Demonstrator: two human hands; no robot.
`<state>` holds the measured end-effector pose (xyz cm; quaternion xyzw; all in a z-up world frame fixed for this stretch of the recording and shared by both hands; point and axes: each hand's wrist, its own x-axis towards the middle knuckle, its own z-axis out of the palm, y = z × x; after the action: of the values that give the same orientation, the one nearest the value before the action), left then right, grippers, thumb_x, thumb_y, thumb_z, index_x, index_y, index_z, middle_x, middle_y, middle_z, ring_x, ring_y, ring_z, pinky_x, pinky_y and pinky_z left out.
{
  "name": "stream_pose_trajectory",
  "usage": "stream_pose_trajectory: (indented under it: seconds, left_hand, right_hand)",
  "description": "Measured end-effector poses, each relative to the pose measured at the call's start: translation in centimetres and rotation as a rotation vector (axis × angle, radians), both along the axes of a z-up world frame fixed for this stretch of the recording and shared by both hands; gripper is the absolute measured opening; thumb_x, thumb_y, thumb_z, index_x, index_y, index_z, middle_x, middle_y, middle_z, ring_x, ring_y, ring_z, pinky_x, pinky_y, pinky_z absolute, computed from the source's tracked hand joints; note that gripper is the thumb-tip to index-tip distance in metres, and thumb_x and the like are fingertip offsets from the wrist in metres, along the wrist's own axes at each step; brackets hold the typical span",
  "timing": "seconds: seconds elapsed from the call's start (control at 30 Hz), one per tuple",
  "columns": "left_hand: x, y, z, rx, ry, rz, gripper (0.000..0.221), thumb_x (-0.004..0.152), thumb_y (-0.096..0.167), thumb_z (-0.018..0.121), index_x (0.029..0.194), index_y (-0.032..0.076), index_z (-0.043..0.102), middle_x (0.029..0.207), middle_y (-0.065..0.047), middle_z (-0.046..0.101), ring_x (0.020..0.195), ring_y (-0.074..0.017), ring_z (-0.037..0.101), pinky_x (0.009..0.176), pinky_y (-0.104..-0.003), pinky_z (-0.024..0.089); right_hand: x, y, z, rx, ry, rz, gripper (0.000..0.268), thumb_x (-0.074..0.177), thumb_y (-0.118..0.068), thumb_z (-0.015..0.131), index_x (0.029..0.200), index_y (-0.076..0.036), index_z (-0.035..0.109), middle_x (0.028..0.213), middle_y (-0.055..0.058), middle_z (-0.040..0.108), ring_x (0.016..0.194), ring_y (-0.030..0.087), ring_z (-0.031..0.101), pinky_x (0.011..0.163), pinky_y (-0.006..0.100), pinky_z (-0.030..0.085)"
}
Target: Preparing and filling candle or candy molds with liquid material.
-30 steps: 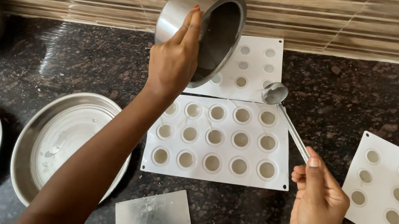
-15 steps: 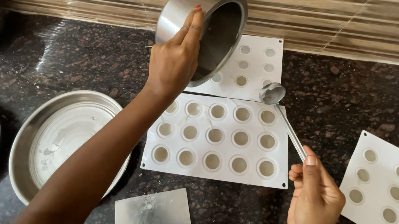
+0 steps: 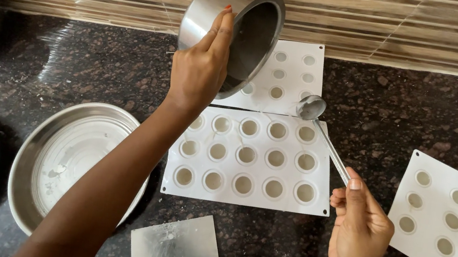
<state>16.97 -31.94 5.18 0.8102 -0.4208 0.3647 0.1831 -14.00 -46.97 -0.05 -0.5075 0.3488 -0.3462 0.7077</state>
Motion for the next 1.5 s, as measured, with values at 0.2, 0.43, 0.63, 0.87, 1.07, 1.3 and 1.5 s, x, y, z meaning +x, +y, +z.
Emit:
stream_pose_trajectory:
  seconds: [0.2, 0.43, 0.63, 0.87, 1.07, 1.3, 1.5]
  left_hand:
    - [-0.24, 0.24, 0.13, -0.006, 0.004, -0.004, 0.047, 0.099, -0.005, 0.059, 0.145, -0.001, 0.050, 0.142, -0.009, 0.066, 0.065, -0.0273, 0.072, 0.054, -0.033, 0.057]
    - [-0.24, 0.29, 0.23, 0.006, 0.014, -0.008, 0.048, 0.097, -0.005, 0.059, 0.144, -0.002, 0.050, 0.143, -0.010, 0.065, 0.064, -0.0279, 0.072, 0.053, -0.033, 0.056]
    - [-0.32, 0.29, 0.50, -0.002, 0.001, -0.018, 0.047, 0.099, -0.005, 0.058, 0.145, -0.002, 0.050, 0.144, -0.009, 0.065, 0.066, -0.0283, 0.072, 0.054, -0.033, 0.057]
    - [-0.17, 0.22, 0.51, 0.001, -0.001, -0.026, 0.043, 0.101, -0.005, 0.058, 0.143, -0.004, 0.052, 0.143, -0.010, 0.065, 0.062, -0.0247, 0.071, 0.051, -0.031, 0.055]
    - [-0.38, 0.36, 0.68, 0.001, -0.006, -0.037, 0.043, 0.101, -0.004, 0.058, 0.144, -0.004, 0.051, 0.144, -0.011, 0.065, 0.064, -0.0244, 0.072, 0.051, -0.031, 0.055]
    - [-0.53, 0.41, 0.70, 0.001, -0.003, -0.052, 0.044, 0.101, -0.003, 0.058, 0.145, -0.003, 0.051, 0.143, -0.012, 0.065, 0.069, -0.0255, 0.074, 0.053, -0.031, 0.055]
    - [-0.71, 0.45, 0.72, -0.004, -0.015, -0.071, 0.044, 0.102, -0.004, 0.057, 0.145, -0.003, 0.050, 0.144, -0.012, 0.064, 0.074, -0.0262, 0.075, 0.056, -0.031, 0.057]
  right_hand:
    - [-0.01, 0.21, 0.32, 0.001, -0.004, 0.013, 0.030, 0.107, -0.013, 0.061, 0.127, 0.008, 0.068, 0.092, 0.008, 0.070, 0.082, 0.010, 0.064, 0.079, 0.025, 0.055]
    - [-0.03, 0.22, 0.04, 0.005, -0.001, 0.012, 0.030, 0.107, -0.013, 0.062, 0.127, 0.008, 0.068, 0.092, 0.008, 0.070, 0.081, 0.010, 0.064, 0.078, 0.025, 0.054]
    - [-0.19, 0.13, -0.39, 0.017, -0.044, 0.018, 0.030, 0.107, -0.014, 0.063, 0.128, 0.008, 0.069, 0.092, 0.006, 0.070, 0.082, 0.010, 0.063, 0.078, 0.025, 0.054]
    - [-0.05, 0.33, 0.31, 0.000, -0.006, 0.025, 0.030, 0.107, -0.015, 0.061, 0.127, 0.007, 0.068, 0.091, 0.007, 0.070, 0.082, 0.010, 0.064, 0.077, 0.025, 0.054]
    - [-0.03, 0.28, 0.05, 0.002, -0.002, 0.022, 0.030, 0.107, -0.015, 0.062, 0.126, 0.007, 0.069, 0.089, 0.007, 0.070, 0.080, 0.010, 0.063, 0.077, 0.026, 0.054]
    - [-0.05, 0.20, -0.27, 0.021, 0.005, 0.011, 0.031, 0.106, -0.015, 0.063, 0.126, 0.007, 0.069, 0.089, 0.008, 0.070, 0.079, 0.011, 0.063, 0.077, 0.026, 0.054]
    - [0.01, 0.32, -0.08, 0.021, -0.006, 0.011, 0.032, 0.106, -0.015, 0.063, 0.126, 0.009, 0.068, 0.090, 0.008, 0.070, 0.080, 0.010, 0.063, 0.077, 0.026, 0.054]
